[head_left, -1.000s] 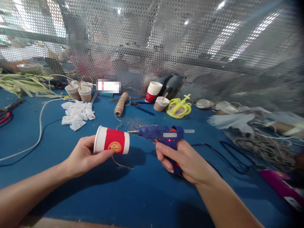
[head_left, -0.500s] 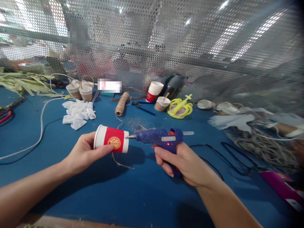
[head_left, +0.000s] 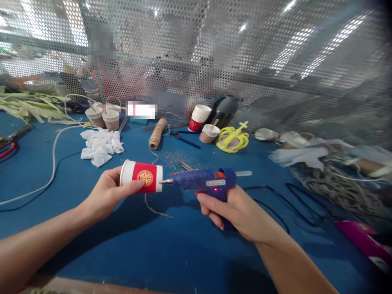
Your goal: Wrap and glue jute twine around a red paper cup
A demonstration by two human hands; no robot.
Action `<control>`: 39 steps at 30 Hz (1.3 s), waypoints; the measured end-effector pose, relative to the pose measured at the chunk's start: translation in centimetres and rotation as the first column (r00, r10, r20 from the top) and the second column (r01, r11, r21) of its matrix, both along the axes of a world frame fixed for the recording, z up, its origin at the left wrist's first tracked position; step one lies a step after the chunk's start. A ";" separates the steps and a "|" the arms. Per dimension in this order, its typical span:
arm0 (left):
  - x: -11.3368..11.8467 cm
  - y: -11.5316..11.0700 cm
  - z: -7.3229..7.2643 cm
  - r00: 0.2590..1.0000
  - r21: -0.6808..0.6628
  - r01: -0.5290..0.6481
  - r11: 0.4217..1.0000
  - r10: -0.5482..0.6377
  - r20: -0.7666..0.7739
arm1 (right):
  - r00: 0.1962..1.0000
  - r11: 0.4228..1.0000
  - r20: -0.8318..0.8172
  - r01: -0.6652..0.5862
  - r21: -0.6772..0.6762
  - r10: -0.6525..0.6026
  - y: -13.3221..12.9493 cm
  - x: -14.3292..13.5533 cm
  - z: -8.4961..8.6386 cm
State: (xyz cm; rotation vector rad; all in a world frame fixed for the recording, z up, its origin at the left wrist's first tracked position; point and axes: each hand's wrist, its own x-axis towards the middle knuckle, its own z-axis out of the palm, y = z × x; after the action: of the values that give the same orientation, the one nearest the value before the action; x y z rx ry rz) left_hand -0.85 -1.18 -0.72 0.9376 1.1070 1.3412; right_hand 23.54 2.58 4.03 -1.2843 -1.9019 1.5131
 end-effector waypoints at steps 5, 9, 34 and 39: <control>0.0 0.2 0.1 1.000 -0.011 -0.009 1.000 0.009 0.011 | 1.000 1.000 0.009 0.001 0.007 -0.001 0.0 0.0 0.0; 0.1 0.3 0.1 0.998 -0.015 0.014 1.000 -0.013 0.054 | 0.999 1.000 0.029 -0.022 0.002 0.022 0.0 0.0 0.1; 0.1 -0.9 0.4 0.949 0.255 0.150 0.955 -0.067 -0.308 | 0.973 0.984 -0.207 0.070 -0.161 -0.103 1.2 0.1 -1.0; 0.2 -0.6 0.3 0.946 0.293 0.114 0.949 -0.014 -0.325 | 0.952 0.983 -0.282 0.071 -0.168 -0.117 1.5 0.2 -1.3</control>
State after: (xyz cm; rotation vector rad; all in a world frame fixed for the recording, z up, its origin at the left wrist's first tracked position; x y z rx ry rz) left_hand -0.70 -1.83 -0.40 1.4519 1.1120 1.3623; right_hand 23.74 4.12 2.77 -1.1239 -1.5415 1.7218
